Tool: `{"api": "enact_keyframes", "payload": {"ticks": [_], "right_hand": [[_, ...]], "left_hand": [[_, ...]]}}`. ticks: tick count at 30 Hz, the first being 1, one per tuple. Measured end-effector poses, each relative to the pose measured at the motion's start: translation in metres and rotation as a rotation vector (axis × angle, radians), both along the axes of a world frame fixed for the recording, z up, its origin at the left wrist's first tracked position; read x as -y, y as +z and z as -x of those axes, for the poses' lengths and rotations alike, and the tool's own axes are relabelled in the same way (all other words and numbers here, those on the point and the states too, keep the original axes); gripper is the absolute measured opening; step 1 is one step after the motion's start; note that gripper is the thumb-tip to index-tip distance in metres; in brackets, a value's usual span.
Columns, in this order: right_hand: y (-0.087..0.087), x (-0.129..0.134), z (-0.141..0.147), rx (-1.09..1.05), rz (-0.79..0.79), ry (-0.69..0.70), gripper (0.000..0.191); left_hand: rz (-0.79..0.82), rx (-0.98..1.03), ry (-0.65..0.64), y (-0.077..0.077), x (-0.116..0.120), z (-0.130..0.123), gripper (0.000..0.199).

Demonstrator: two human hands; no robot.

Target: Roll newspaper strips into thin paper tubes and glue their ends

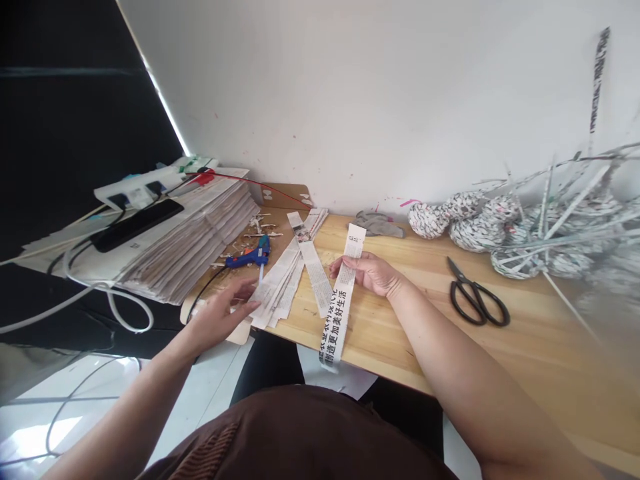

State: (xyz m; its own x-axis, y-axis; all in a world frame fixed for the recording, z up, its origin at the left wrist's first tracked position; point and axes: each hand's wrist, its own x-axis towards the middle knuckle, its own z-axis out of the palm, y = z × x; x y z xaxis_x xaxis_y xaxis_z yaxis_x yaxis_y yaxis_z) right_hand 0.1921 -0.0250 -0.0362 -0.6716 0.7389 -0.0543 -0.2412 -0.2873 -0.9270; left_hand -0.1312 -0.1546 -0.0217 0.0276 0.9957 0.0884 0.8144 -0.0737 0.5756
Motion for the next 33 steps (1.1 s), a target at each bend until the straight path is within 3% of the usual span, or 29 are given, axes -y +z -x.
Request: {"api": "enact_keyframes", "payload": {"ticks": [6, 13, 17, 22, 33], "right_hand": [[0.002, 0.001, 0.001, 0.011, -0.003, -0.005, 0.022], [0.003, 0.001, 0.002, 0.026, 0.014, -0.029, 0.021], [0.001, 0.001, 0.002, 0.032, 0.04, -0.04, 0.022], [0.0, 0.0, 0.002, 0.034, 0.044, -0.052, 0.022], [0.001, 0.001, 0.003, 0.047, 0.06, -0.044, 0.025]], "left_hand": [[0.022, -0.003, -0.045, 0.012, 0.009, -0.03, 0.051], [0.037, -0.031, -0.024, 0.009, -0.001, -0.028, 0.053], [-0.071, -0.206, -0.052, 0.005, -0.015, -0.032, 0.055], [-0.139, -0.418, 0.029, 0.002, -0.032, -0.041, 0.055], [-0.128, -0.273, -0.114, 0.007, -0.05, -0.045, 0.046]]}}
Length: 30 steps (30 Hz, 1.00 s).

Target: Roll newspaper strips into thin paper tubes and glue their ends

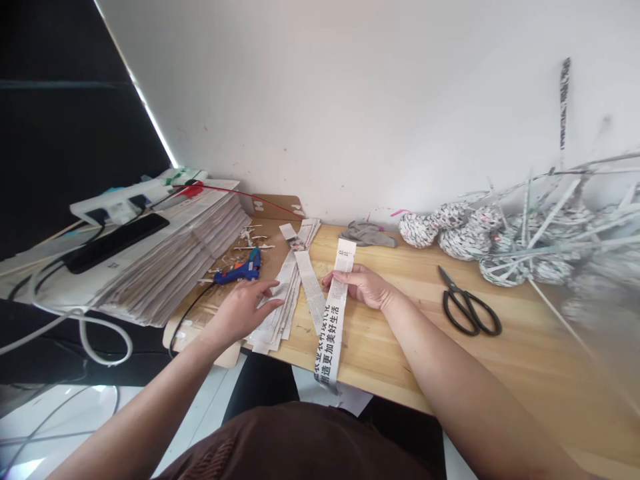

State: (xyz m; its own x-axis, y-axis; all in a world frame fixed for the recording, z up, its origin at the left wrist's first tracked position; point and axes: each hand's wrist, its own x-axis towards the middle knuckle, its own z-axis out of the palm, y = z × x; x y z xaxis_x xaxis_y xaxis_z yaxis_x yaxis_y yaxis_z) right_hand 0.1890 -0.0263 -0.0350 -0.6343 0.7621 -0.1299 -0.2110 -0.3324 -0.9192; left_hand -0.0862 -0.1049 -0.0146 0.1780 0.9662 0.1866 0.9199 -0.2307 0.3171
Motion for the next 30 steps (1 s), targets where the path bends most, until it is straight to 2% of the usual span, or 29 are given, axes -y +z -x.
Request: {"api": "enact_keyframes", "payload": {"ticks": [6, 11, 14, 16, 19, 22, 24, 26, 28, 30], "right_hand": [[-0.001, -0.001, -0.001, -0.009, 0.018, -0.012, 0.024], [-0.001, -0.002, -0.001, 0.002, 0.013, -0.021, 0.025], [-0.002, -0.003, -0.001, 0.007, 0.012, -0.011, 0.025], [-0.002, -0.003, -0.001, 0.008, 0.012, -0.008, 0.026], [-0.003, -0.003, -0.001, 0.013, 0.007, -0.01, 0.027], [-0.002, -0.003, -0.001, 0.021, 0.002, -0.017, 0.028], [-0.002, -0.003, 0.0, 0.032, 0.003, -0.017, 0.029], [-0.003, -0.003, 0.001, 0.048, 0.003, -0.021, 0.031], [-0.004, -0.003, 0.002, 0.07, -0.014, -0.031, 0.031], [-0.006, -0.004, 0.003, 0.093, -0.047, -0.029, 0.031]], "left_hand": [[-0.033, 0.045, -0.079, -0.006, -0.026, -0.006, 0.049], [-0.011, -0.012, -0.119, -0.013, -0.035, -0.013, 0.044], [-0.048, -0.034, -0.127, -0.012, -0.04, -0.017, 0.044], [-0.058, -0.042, -0.11, -0.012, -0.044, -0.019, 0.051], [0.006, -0.024, -0.111, -0.012, -0.051, -0.024, 0.06], [-0.052, 0.024, -0.129, -0.008, -0.057, -0.03, 0.05], [-0.144, 0.104, -0.152, -0.001, -0.061, -0.037, 0.034], [-0.151, 0.243, -0.226, 0.008, -0.066, -0.047, 0.028], [-0.036, 0.443, -0.302, 0.016, -0.073, -0.061, 0.028], [0.174, 0.681, -0.31, 0.02, -0.08, -0.076, 0.029]]}}
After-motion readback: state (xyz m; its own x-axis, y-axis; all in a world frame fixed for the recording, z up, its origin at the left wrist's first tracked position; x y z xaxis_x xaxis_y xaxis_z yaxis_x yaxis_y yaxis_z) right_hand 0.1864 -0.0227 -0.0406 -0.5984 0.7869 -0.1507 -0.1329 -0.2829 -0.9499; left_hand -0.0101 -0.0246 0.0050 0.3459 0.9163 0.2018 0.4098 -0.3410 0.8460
